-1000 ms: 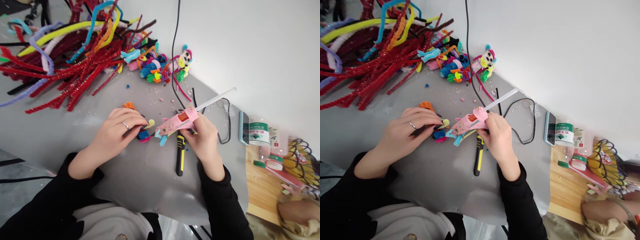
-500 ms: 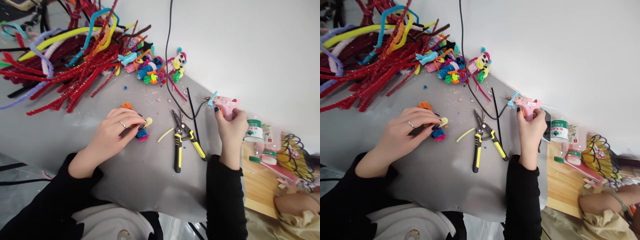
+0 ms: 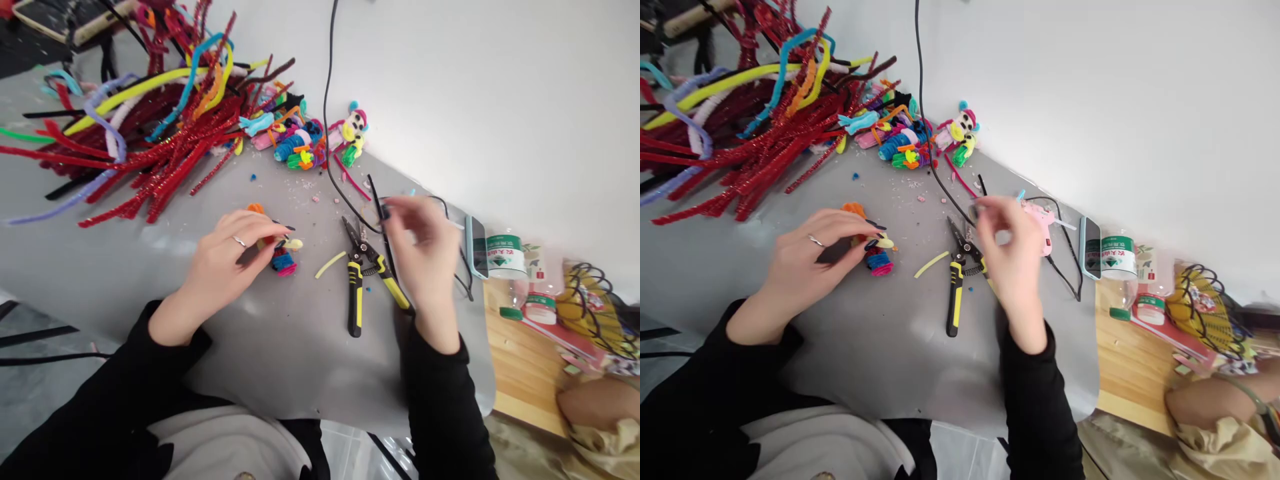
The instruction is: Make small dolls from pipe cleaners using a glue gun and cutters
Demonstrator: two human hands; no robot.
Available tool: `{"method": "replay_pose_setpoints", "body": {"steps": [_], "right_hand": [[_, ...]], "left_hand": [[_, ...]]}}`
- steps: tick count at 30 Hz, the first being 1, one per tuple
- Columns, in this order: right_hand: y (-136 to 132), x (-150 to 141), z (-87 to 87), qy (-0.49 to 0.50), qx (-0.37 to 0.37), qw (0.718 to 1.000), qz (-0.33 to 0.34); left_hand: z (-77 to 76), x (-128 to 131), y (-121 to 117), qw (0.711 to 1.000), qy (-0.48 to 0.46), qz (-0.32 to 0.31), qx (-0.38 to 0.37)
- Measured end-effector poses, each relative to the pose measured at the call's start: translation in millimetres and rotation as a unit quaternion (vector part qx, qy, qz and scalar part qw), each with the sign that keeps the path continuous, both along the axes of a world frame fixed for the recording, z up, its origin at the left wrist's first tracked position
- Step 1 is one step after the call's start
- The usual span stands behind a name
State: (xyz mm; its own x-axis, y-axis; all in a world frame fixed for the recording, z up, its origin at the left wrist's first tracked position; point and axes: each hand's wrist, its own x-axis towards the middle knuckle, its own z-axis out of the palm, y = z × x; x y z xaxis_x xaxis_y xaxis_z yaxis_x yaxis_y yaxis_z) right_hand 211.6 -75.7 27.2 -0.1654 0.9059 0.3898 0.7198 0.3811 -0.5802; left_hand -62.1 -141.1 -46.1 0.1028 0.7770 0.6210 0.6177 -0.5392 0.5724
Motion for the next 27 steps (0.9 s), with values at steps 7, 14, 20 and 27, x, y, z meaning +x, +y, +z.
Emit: {"method": "replay_pose_setpoints", "body": {"steps": [7,14,20,27], "right_hand": [[-39.5,-70.6,-7.5,0.140,-0.217,0.942,0.213],[-32.0,-63.6,-13.1,0.288,-0.350,0.865,0.215],[-26.3,-56.8,-18.2,0.342,-0.462,0.791,0.208],[-29.6,-54.4,-16.7,0.359,-0.456,0.794,0.183]], "left_hand": [[10.1,0.8,-13.3,0.994,0.052,0.047,0.085],[19.4,2.4,-26.5,0.990,0.055,0.019,0.129],[14.4,5.6,-27.4,0.990,0.044,-0.021,0.136],[25.2,2.7,-38.7,0.995,0.029,0.096,-0.019]]}}
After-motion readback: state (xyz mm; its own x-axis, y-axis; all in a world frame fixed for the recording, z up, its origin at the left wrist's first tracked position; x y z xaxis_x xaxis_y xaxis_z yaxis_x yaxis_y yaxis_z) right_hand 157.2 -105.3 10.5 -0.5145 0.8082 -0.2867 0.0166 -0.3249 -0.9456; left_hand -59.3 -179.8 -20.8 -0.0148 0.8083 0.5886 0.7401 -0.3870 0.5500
